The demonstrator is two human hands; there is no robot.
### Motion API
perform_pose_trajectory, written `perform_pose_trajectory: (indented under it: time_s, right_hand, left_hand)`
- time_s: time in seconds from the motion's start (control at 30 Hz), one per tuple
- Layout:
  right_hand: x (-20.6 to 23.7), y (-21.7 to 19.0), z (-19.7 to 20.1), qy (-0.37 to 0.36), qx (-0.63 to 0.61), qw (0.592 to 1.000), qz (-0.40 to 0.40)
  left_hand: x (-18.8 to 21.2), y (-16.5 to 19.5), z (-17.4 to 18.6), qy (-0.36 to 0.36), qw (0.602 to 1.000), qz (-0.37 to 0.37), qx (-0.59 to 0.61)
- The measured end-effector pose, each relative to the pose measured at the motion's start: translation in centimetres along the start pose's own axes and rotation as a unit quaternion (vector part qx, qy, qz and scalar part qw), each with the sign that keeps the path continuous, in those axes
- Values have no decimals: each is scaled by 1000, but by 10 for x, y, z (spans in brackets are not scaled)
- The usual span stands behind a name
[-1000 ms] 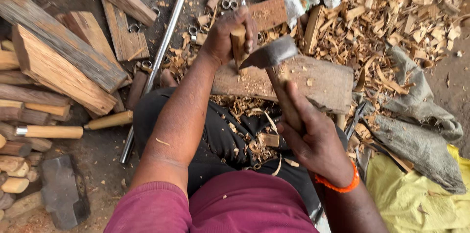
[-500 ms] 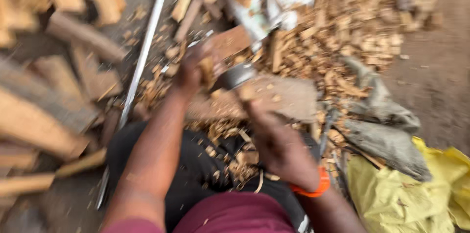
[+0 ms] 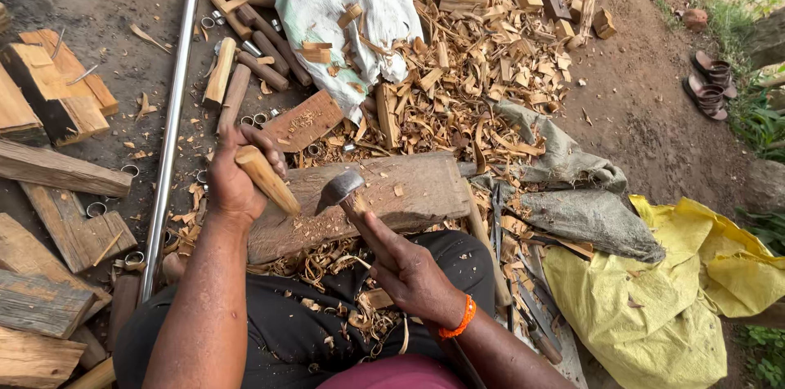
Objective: The person sits on the ground and uses a hammer to repeatedly strike a small wooden piece held against a larger wooden block, shaping the wood. The person occasionally pauses to inspect the piece before resuming the hammering.
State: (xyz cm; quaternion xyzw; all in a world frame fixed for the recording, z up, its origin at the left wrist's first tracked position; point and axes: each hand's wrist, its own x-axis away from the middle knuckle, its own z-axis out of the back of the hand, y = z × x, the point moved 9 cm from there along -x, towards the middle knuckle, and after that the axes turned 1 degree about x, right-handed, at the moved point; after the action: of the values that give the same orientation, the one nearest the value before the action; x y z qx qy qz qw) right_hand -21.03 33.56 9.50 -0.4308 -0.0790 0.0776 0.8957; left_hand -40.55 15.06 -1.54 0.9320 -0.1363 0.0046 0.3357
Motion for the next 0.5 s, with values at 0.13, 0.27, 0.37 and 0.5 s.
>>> perform_pose_trajectory:
  time_s: [0.13, 0.27, 0.37, 0.5]
  right_hand:
    - [7, 2, -3, 3, -20, 998, 51]
    - [8, 4, -4, -4, -17, 999, 46]
    - [6, -2, -2, 1, -33, 997, 69]
    - [3, 0, -2, -1, -23, 998, 54]
  left_hand:
    - [7, 8, -11, -44, 997, -60, -22]
    - [7, 5, -11, -55, 996, -60, -48]
    - [4, 4, -10, -51, 996, -60, -46]
    - [0, 1, -6, -22, 998, -50, -41]
